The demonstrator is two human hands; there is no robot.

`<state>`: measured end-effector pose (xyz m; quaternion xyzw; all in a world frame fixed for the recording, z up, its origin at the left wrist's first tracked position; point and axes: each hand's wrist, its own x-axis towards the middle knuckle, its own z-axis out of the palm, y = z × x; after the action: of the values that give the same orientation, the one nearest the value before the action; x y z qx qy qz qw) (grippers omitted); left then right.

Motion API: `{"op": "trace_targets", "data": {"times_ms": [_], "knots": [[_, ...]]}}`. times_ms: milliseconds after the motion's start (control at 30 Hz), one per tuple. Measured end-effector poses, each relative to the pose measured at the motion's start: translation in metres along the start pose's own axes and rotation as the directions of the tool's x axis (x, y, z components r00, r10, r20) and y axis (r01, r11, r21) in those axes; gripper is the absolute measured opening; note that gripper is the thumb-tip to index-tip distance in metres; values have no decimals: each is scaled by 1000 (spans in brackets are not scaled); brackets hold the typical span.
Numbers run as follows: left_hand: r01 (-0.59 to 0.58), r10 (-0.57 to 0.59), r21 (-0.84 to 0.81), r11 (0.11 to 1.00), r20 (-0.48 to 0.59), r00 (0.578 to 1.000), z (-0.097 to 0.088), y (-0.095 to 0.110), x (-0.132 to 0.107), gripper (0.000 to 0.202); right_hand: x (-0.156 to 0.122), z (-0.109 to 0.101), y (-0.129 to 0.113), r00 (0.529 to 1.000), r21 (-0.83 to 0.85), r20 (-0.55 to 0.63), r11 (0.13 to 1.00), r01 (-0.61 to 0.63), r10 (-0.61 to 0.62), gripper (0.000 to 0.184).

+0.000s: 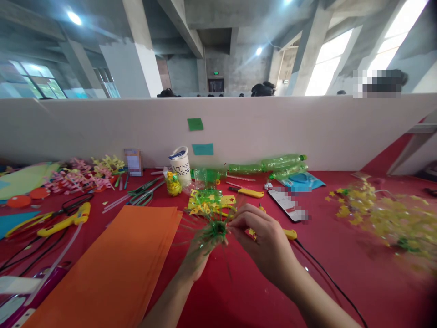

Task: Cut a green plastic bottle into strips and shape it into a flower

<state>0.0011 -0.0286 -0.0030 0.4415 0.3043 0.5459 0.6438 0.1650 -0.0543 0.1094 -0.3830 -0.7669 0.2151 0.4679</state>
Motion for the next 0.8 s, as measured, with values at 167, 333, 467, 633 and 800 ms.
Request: {"op": "trace_targets", "data": {"times_ms": [167,333,467,633,800], "knots": [[-19,19,31,999,2,1000,-3,-2,0,14,-1,3,0,998,-26,42,998,-53,54,10],[-18,16,97,995,29,999,-4,-2,0,19,0,1,0,993,1,46,994,-112,112,11],[-14,12,74,997,27,1000,-5,-3,-1,20,1,0,2,989,-4,31,990,-141,141,11],[-6,5,12,1000,59,998,-9,-6,0,27,1,-2,3,984,-18,62,986,-167,168,25],[-39,36,35,999,83,996,-8,-2,0,25,-1,-4,3,992,-73,59,991,-109,113,27]]}}
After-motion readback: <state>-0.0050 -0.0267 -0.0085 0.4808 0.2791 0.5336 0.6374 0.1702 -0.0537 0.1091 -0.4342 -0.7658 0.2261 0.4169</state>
